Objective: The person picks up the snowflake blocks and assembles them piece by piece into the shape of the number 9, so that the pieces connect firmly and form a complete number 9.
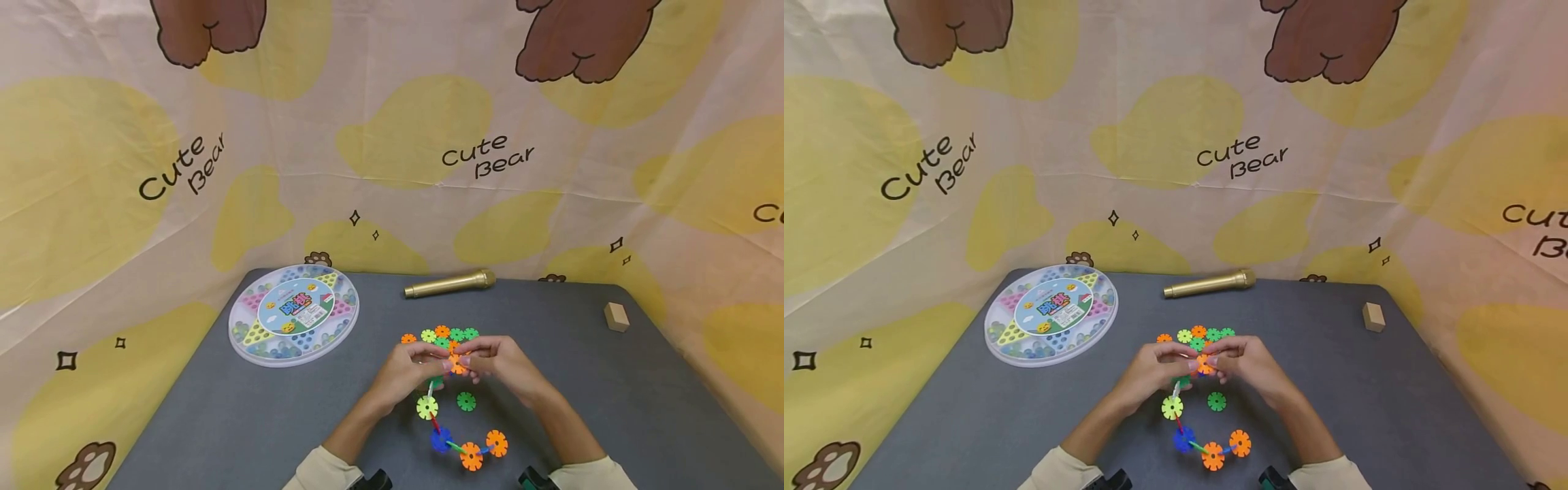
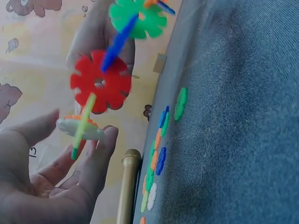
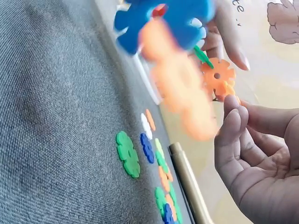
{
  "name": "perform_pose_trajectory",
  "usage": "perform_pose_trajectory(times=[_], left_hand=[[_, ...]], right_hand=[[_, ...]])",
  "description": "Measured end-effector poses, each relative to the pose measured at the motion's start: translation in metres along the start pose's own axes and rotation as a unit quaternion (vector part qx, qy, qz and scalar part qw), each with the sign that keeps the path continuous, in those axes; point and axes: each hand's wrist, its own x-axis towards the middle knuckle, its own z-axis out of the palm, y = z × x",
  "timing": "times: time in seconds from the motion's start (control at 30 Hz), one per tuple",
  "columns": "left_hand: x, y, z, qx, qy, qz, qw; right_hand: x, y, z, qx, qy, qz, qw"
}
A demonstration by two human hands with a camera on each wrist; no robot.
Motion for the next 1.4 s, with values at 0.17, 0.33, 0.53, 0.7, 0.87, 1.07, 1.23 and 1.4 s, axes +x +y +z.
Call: perform_pose_trajectory(times=[0.17,0.33,0.53,0.7,0.87,1.07,1.23,1.4], left_hand=[[0.0,-0.002,-0.001,0.022,-0.004,0.009,0.9997],[0.0,-0.002,-0.001,-0.012,-0.026,0.012,0.9995],[-0.001,-0.002,-0.002,-0.041,-0.035,0.007,0.9985],[-0.001,-0.002,-0.003,-0.006,-0.014,0.02,0.9997],[0.0,0.0,-0.005,0.007,0.001,0.023,0.9997],[0.0,0.003,-0.006,0.006,-0.002,0.019,0.9998],[-0.001,0.002,-0.006,0.004,-0.005,0.021,0.9997],[-0.001,0.002,-0.007,0.002,-0.012,0.025,0.9996]], right_hand=[[-0.002,-0.003,0.002,0.005,-0.034,-0.008,0.999],[-0.003,-0.005,0.007,0.005,-0.053,-0.011,0.999],[-0.003,-0.006,0.01,-0.006,-0.06,-0.012,0.998],[-0.003,-0.004,0.006,-0.036,-0.056,-0.02,0.998],[-0.002,0.002,-0.002,-0.08,-0.04,-0.038,0.995],[-0.002,0.009,-0.01,-0.149,-0.038,-0.039,0.987],[0.001,0.015,-0.012,-0.197,-0.066,-0.045,0.977],[0.002,0.02,-0.012,-0.225,-0.083,-0.036,0.97]])
